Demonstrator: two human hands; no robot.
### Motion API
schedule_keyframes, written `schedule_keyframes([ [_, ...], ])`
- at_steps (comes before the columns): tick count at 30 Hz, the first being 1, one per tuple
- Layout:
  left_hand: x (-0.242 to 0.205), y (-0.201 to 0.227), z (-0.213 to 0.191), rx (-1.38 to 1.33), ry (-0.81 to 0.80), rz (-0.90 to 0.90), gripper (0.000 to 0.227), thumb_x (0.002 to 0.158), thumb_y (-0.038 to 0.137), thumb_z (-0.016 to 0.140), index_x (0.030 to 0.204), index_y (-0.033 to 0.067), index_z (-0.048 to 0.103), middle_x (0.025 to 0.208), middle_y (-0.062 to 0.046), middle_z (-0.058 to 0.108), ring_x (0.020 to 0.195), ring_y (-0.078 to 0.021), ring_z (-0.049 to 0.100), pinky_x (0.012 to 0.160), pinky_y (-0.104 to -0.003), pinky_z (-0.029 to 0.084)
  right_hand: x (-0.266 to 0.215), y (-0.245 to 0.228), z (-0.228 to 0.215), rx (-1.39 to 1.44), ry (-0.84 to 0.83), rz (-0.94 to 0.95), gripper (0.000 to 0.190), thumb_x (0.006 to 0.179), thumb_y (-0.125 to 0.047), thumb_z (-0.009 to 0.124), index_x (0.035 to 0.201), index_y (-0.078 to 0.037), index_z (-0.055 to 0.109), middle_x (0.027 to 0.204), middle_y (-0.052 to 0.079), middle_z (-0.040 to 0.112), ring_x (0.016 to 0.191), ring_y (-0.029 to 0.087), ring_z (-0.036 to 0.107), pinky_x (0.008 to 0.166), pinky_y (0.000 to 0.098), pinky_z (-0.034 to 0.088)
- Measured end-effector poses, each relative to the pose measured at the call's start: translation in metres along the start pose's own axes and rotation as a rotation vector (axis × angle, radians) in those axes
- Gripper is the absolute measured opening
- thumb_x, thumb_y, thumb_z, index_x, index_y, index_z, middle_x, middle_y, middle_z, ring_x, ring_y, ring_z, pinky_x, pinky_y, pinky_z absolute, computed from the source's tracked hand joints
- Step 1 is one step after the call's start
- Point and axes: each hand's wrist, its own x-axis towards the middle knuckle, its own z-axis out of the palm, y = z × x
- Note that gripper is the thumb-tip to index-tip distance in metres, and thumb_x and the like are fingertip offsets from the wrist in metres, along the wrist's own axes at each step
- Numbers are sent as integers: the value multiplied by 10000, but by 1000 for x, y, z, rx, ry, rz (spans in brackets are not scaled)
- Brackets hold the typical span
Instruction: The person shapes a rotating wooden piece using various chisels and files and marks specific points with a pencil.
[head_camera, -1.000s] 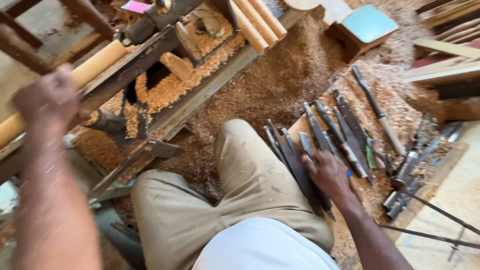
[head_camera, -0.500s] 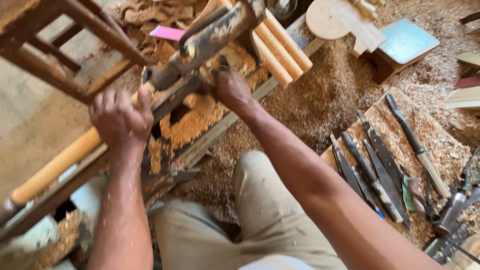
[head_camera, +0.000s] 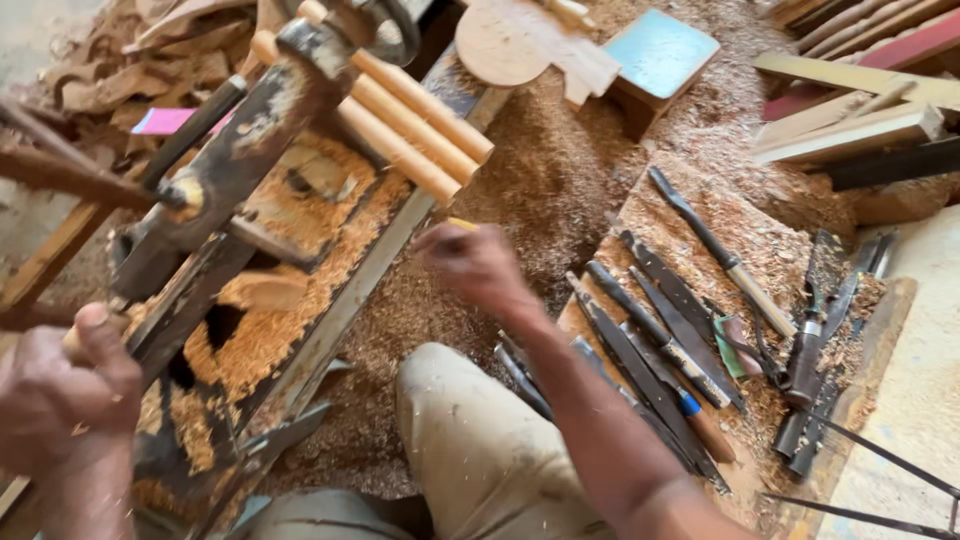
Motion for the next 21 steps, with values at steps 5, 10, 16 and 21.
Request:
schedule_keyframes([
  [5, 1, -2, 1, 28, -49, -35, 509, 1138, 449, 432, 810, 115, 631, 796, -70, 654, 691, -222, 638, 638, -357, 506, 59, 65, -98, -449, 347, 57, 161, 1129, -130, 508, 1182, -70, 648, 913, 113, 701, 720, 202, 722, 486, 293, 542],
  [10, 8, 11, -14, 185, -18, -47, 594, 1152, 547, 476, 770, 116, 625, 713, -73, 641, 629, -225, 631, 588, -369, 494, 161, 117, -114, -848, 273, -386, 444, 732, -34, 629, 1175, -59, 618, 1136, 169, 687, 1120, 390, 629, 891, 520, 465],
  [16, 13, 25, -24, 78, 67, -34, 594, 1167, 554, 478, 805, 106, 625, 723, -74, 643, 619, -222, 619, 608, -371, 487, 201, 140, -126, -1159, 234, -499, 333, 777, -54, 663, 1107, -81, 690, 1086, 132, 722, 934, 326, 680, 845, 477, 531],
  [21, 13, 27, -28, 71, 80, -22, 592, 1148, 534, 462, 785, 94, 620, 702, -89, 633, 613, -234, 614, 608, -379, 488, 187, 92, -157, -569, 363, -195, 233, 1081, -198, 647, 902, -67, 718, 810, 150, 739, 647, 184, 719, 507, 335, 596],
])
